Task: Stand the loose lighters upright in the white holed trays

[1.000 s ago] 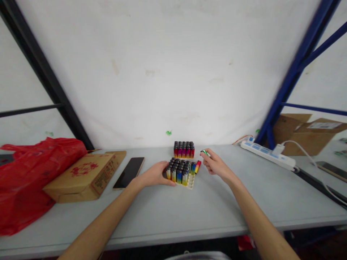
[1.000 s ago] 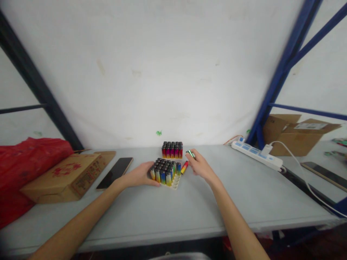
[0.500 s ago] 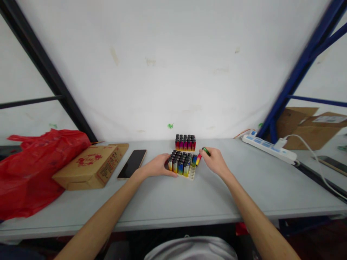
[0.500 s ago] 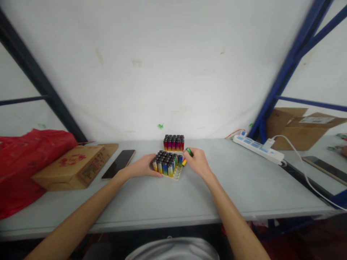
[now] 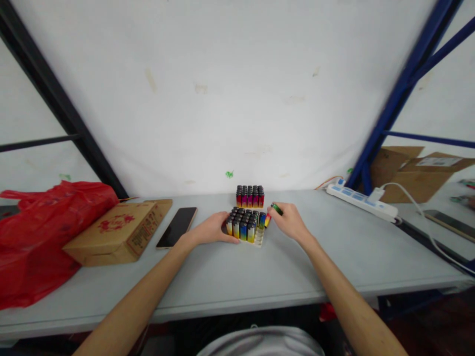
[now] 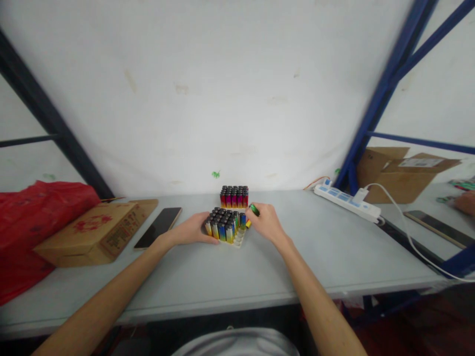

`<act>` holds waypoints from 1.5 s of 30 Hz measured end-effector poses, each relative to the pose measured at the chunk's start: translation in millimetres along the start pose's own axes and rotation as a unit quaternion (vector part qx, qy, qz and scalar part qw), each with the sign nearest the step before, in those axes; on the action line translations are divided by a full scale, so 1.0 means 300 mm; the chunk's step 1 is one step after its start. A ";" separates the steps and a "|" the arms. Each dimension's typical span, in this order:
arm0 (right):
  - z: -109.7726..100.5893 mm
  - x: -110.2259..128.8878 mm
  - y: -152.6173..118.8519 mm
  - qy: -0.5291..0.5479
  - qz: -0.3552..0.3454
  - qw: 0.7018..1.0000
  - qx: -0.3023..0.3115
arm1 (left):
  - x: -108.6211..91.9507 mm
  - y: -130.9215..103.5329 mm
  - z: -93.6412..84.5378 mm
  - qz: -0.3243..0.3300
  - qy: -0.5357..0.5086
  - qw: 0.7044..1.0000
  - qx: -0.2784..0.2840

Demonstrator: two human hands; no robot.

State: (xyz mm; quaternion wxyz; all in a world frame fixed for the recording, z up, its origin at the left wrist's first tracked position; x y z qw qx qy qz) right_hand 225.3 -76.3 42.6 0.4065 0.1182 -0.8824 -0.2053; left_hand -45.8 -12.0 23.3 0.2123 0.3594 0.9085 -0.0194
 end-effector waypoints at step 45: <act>-0.046 -0.121 0.001 -0.101 0.013 0.980 0.170 | -0.009 -0.001 0.007 0.018 -0.022 1.000 -0.006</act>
Point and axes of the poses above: each hand's wrist, its own y-axis towards the middle knuckle, its own z-axis out of the palm, x = y × z, the point moved 1 cm from there along y, towards the middle knuckle, and after that the axes turned 7 degrees about y, right-handed, at the moved point
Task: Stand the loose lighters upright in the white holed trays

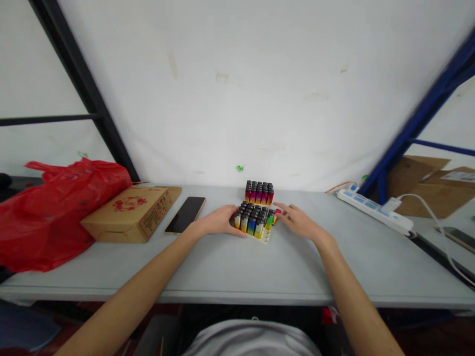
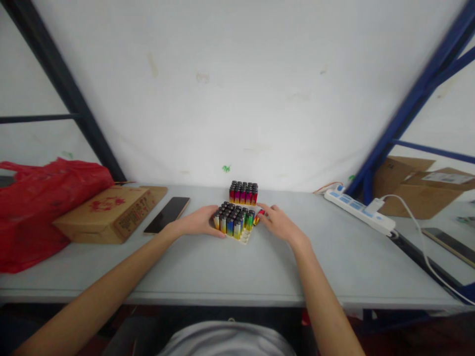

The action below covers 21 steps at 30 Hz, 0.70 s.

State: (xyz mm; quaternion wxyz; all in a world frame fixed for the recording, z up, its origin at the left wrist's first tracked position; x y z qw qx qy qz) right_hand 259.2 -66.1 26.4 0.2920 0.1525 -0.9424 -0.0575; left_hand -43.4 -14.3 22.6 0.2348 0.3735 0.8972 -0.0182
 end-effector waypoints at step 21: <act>-0.004 -0.058 0.034 0.215 0.049 0.967 -0.128 | -0.010 -0.001 -0.017 -0.011 0.020 1.000 0.005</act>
Point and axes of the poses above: each hand's wrist, its own y-axis towards the middle knuckle, its own z-axis out of the palm, x = y × z, the point moved 1 cm from there along y, towards the middle knuckle, and after that the axes turned 7 degrees about y, right-handed, at the moved point
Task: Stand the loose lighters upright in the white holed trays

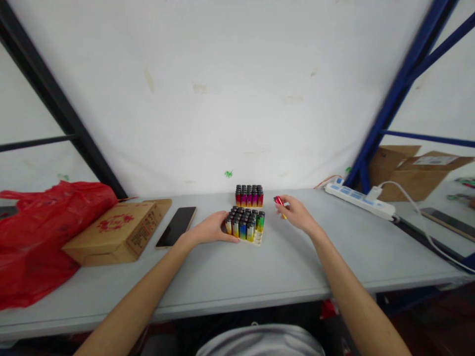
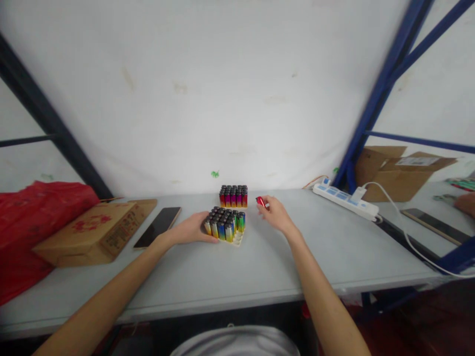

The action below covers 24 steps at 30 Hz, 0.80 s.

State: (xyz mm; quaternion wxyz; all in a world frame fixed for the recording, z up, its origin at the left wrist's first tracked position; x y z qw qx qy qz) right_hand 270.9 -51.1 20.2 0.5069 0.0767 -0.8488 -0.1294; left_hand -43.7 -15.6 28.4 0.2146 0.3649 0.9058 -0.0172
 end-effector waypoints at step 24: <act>0.100 0.167 -0.060 -0.076 -0.082 0.992 -0.062 | -0.003 0.001 0.001 0.014 -0.020 1.000 -0.002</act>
Point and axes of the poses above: each hand's wrist, its own y-axis towards the middle knuckle, its own z-axis out of the palm, x = y × z, the point moved 1 cm from there along y, towards the middle knuckle, and after that the axes turned 7 degrees about y, right-handed, at the moved point
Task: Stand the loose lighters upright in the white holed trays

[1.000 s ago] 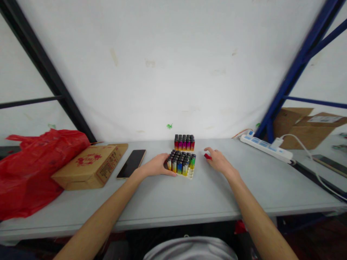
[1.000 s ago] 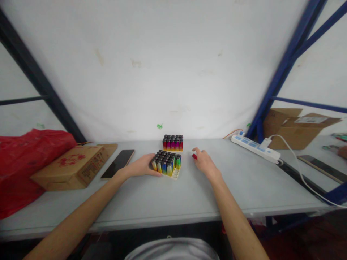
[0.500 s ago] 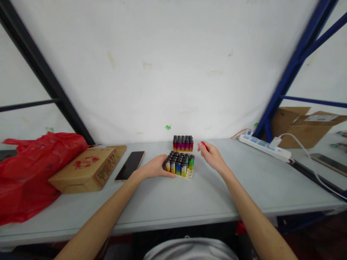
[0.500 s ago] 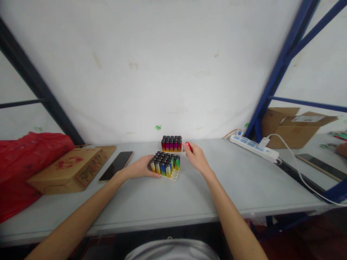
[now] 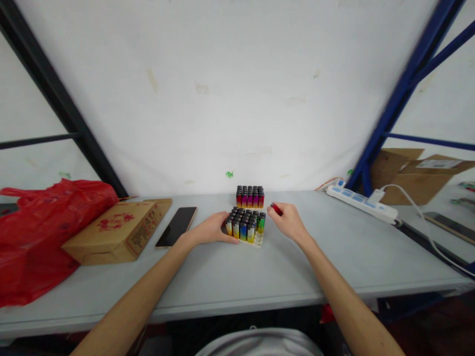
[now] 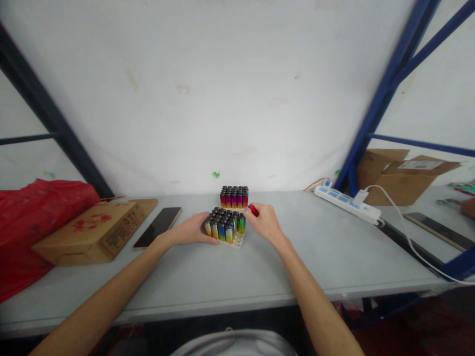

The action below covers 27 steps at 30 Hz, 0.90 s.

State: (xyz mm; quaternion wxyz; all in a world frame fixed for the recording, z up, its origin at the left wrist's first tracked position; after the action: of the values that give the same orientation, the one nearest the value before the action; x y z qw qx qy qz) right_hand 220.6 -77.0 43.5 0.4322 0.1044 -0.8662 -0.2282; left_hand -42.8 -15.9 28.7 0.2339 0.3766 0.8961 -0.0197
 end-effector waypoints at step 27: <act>-0.065 0.086 -0.013 -0.059 -0.030 0.964 0.256 | 0.020 0.001 0.014 -0.021 0.015 1.000 0.006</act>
State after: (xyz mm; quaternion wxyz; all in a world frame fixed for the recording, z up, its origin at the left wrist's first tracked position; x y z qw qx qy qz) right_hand 220.6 -96.1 69.9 0.3326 0.2237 -0.9160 -0.0174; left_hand -44.5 -12.6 22.3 0.2180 0.3597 0.9069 -0.0244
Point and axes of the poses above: each hand's wrist, its own y-axis towards the middle knuckle, its own z-axis out of the palm, x = y × z, the point moved 1 cm from there along y, towards the middle knuckle, and after that the axes turned 7 degrees about y, right-handed, at the moved point
